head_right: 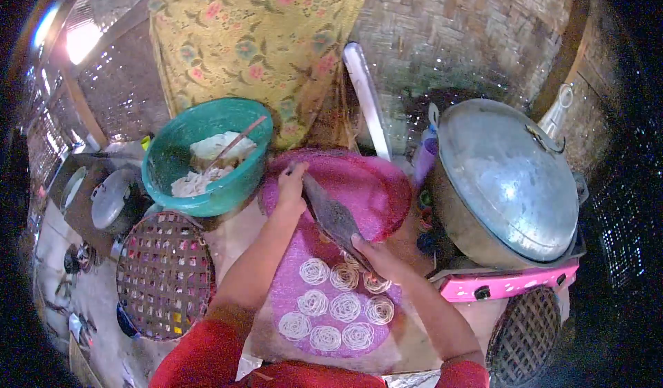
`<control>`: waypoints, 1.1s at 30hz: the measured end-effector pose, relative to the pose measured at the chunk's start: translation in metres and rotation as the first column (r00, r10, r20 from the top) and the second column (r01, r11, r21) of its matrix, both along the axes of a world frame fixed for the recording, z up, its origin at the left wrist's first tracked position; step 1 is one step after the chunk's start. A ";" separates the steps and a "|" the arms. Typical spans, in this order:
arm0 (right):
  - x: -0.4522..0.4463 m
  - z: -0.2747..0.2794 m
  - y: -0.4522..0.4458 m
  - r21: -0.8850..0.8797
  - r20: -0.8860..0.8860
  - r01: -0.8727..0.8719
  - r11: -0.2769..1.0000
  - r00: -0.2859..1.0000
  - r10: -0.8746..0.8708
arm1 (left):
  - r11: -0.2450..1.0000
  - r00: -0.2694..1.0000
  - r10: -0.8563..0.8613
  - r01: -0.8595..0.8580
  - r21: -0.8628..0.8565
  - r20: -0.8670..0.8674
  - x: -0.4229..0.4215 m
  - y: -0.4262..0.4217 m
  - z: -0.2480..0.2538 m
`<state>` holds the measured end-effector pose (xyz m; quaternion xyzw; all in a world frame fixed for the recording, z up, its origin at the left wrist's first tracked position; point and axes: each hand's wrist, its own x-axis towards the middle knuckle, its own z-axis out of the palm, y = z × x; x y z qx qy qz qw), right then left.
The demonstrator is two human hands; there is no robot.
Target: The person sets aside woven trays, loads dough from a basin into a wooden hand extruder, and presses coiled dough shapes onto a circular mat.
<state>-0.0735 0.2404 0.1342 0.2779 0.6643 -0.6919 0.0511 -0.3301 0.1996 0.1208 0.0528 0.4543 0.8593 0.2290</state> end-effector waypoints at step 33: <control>-0.002 0.019 -0.008 0.366 0.032 -0.034 0.930 0.999 0.024 | 0.999 0.993 0.036 -0.038 0.018 0.112 -0.009 -0.022 -0.014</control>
